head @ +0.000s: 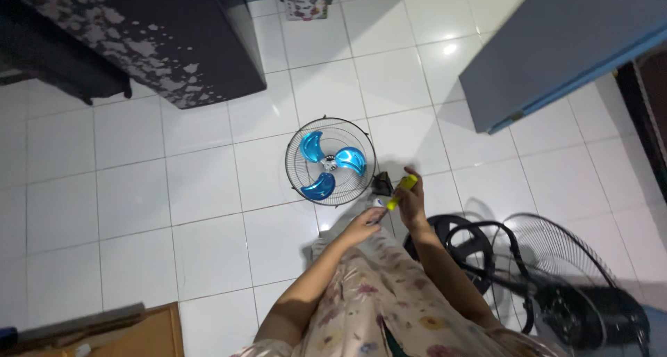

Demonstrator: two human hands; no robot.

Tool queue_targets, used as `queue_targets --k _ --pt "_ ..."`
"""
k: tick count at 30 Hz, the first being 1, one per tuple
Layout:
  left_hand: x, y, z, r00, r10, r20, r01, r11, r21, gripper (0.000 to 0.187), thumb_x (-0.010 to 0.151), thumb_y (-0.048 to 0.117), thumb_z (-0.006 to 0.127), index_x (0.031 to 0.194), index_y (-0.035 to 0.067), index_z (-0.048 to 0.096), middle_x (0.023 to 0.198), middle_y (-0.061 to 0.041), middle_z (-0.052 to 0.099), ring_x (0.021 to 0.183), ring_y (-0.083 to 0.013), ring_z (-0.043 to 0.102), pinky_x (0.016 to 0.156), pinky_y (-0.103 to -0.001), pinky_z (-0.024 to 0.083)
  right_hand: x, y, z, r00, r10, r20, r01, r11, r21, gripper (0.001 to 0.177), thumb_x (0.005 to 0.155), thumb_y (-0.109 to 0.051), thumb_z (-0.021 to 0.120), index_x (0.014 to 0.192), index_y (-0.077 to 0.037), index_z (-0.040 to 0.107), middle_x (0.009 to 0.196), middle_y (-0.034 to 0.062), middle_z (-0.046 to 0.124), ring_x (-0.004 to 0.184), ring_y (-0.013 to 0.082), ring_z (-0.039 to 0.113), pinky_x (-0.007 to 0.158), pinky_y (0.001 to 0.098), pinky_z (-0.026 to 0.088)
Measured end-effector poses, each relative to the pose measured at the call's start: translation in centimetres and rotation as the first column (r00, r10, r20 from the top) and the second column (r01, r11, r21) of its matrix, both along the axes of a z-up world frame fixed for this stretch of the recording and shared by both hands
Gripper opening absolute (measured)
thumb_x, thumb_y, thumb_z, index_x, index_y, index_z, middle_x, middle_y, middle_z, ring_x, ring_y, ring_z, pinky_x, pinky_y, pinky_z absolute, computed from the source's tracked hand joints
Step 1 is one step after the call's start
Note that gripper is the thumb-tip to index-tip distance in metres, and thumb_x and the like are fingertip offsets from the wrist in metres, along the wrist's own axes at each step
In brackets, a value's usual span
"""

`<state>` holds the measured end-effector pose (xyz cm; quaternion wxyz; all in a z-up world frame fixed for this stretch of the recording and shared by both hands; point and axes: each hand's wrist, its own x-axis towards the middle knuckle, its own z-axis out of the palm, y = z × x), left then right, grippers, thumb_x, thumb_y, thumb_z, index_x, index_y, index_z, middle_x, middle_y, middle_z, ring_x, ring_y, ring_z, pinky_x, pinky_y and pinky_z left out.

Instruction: The person disassembles a standing electric fan by removing the front grille, unscrewing the fan blades with a screwdriver, and detaching the rear grille. The parts are placed on the floor.

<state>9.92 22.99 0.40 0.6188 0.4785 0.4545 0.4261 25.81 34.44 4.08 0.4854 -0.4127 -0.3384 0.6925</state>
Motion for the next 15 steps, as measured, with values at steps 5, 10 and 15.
queue_targets --k 5,10,15 --pt "2.5 -0.5 0.6 1.0 0.014 -0.011 -0.013 0.998 0.063 0.042 0.102 0.015 0.066 0.141 0.004 0.056 0.13 -0.012 0.065 0.113 -0.0165 0.063 0.099 -0.032 0.05 2.2 -2.0 2.4 0.98 -0.182 -0.084 0.18 0.983 -0.031 0.065 0.086 0.012 0.052 0.147 -0.01 0.041 0.105 0.0037 0.053 0.088 0.0162 0.056 0.084 0.033 0.055" --pt "2.0 -0.3 0.9 0.992 -0.126 0.016 0.126 0.992 -0.026 0.032 0.107 0.02 0.056 0.132 0.001 0.062 0.103 -0.009 0.069 0.089 -0.0106 0.068 0.082 -0.027 0.056 4.3 -5.8 4.3 0.959 -0.258 -0.12 0.26 0.966 0.001 0.059 0.091 0.01 0.054 0.145 -0.01 0.042 0.104 0.0089 0.056 0.093 0.0193 0.061 0.089 0.0352 0.056" --pt "0.7 -0.3 1.1 0.96 -0.271 0.066 0.269 0.962 0.039 0.027 0.107 0.017 0.055 0.124 -0.001 0.067 0.102 -0.003 0.068 0.087 -0.0106 0.066 0.083 -0.027 0.058 5.7 -10.0 4.4 0.935 -0.354 -0.026 0.355 0.934 0.026 0.056 0.088 0.009 0.066 0.137 -0.009 0.044 0.106 0.0087 0.059 0.096 0.0179 0.062 0.086 0.0316 0.052"
